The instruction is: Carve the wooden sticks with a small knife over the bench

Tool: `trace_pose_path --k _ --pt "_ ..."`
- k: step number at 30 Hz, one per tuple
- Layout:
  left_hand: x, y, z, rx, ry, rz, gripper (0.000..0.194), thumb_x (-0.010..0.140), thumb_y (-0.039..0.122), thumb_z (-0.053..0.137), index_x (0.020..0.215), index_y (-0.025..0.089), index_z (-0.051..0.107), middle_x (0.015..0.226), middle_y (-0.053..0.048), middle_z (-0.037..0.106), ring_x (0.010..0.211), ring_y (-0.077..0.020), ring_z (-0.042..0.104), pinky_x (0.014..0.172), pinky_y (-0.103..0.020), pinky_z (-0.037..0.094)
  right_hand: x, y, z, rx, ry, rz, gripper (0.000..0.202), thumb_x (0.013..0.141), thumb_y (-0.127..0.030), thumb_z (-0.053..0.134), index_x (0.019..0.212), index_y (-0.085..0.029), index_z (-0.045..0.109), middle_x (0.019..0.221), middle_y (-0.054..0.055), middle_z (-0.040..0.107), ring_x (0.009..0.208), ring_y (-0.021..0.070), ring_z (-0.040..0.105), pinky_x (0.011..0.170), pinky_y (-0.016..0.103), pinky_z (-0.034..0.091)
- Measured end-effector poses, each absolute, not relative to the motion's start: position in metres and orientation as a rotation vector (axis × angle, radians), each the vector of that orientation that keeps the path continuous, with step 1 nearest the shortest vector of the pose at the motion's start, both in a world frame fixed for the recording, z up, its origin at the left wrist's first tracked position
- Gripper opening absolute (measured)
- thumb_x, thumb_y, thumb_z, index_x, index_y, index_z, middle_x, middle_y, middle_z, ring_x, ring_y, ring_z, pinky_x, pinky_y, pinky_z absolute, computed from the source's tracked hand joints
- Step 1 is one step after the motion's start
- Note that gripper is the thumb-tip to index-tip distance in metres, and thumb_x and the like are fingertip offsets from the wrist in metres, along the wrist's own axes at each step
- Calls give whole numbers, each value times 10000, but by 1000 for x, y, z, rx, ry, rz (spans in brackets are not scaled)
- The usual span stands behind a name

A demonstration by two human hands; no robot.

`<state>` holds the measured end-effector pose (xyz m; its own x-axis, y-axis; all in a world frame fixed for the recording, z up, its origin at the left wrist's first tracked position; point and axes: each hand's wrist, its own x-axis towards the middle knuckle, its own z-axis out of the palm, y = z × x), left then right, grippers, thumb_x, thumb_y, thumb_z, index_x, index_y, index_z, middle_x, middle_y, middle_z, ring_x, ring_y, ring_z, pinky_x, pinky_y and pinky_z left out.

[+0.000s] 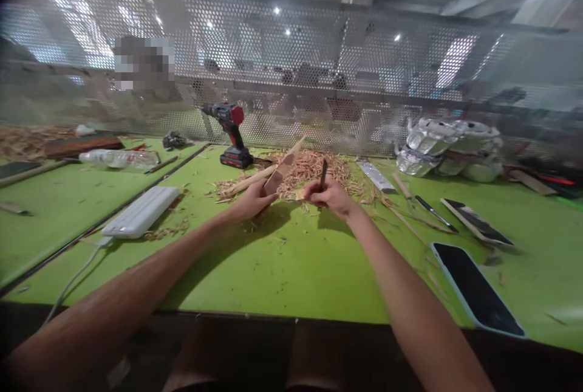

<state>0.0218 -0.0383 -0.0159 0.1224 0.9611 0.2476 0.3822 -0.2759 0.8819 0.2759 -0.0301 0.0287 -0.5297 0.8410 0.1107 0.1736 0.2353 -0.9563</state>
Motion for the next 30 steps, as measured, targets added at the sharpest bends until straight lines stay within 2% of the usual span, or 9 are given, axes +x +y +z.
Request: trace_pose_path --k 3,7,11,13,15,18,22,25,30 --pt "18 -34 -20 1660 1198 1088 265 911 269 684 1139 163 601 628 44 590 459 -130 525 448 -235 412 273 -30 28 -996 -1810 1336 144 677 -262 809 754 -183 716 765 29 649 646 130 460 581 288 315" --pt "20 -35 -18 1582 1148 1096 246 915 279 698 1096 169 573 589 70 549 409 -98 472 413 -209 380 270 -27 25 -1095 -1749 1290 236 663 -279 805 867 -170 757 896 77 706 646 126 465 587 296 323" --pt "24 -42 -13 1521 1132 1049 195 905 277 715 981 197 555 580 68 554 411 -101 477 405 -208 383 269 -19 17 -1315 -1871 982 239 824 -358 735 989 -185 731 941 82 688 738 170 539 683 330 424" --pt "26 -47 -10 1500 1082 1024 186 913 283 706 962 209 542 568 70 553 410 -102 475 407 -207 385 267 -17 14 -1379 -1960 729 199 925 -381 650 896 -187 685 920 80 658 790 190 553 727 338 440" --pt "28 -52 -7 1486 1038 1000 191 917 280 703 972 212 533 558 72 553 411 -106 483 413 -208 385 263 -18 13 -1426 -2038 510 294 1012 -383 545 789 -200 605 860 77 628 793 198 547 728 330 434" --pt "32 -57 -3 1475 987 973 231 903 264 718 1022 203 530 584 70 569 419 -110 508 422 -216 393 253 -25 17 -1574 -2104 271 348 1077 -358 441 786 -212 563 807 88 625 755 204 545 692 316 420" --pt "34 -58 -5 1491 940 971 342 865 257 758 1120 192 539 634 63 593 433 -112 530 427 -220 394 238 -32 27 -1826 -2121 30 264 1070 -294 462 979 -157 669 927 159 707 830 231 617 740 318 453" --pt "34 -58 -8 1522 932 947 388 880 313 763 1170 194 534 617 64 590 417 -112 511 415 -219 371 230 -30 32 -1903 -2146 -67 310 1075 -261 435 1099 -103 700 1007 218 733 915 276 668 821 360 488" --pt "39 -59 -9 1560 907 980 361 924 395 740 1143 209 522 527 98 525 362 -103 442 404 -216 310 223 -20 34 -1984 -2074 -33 345 1066 -166 404 1136 -4 701 1122 313 719 1093 345 676 948 443 476"
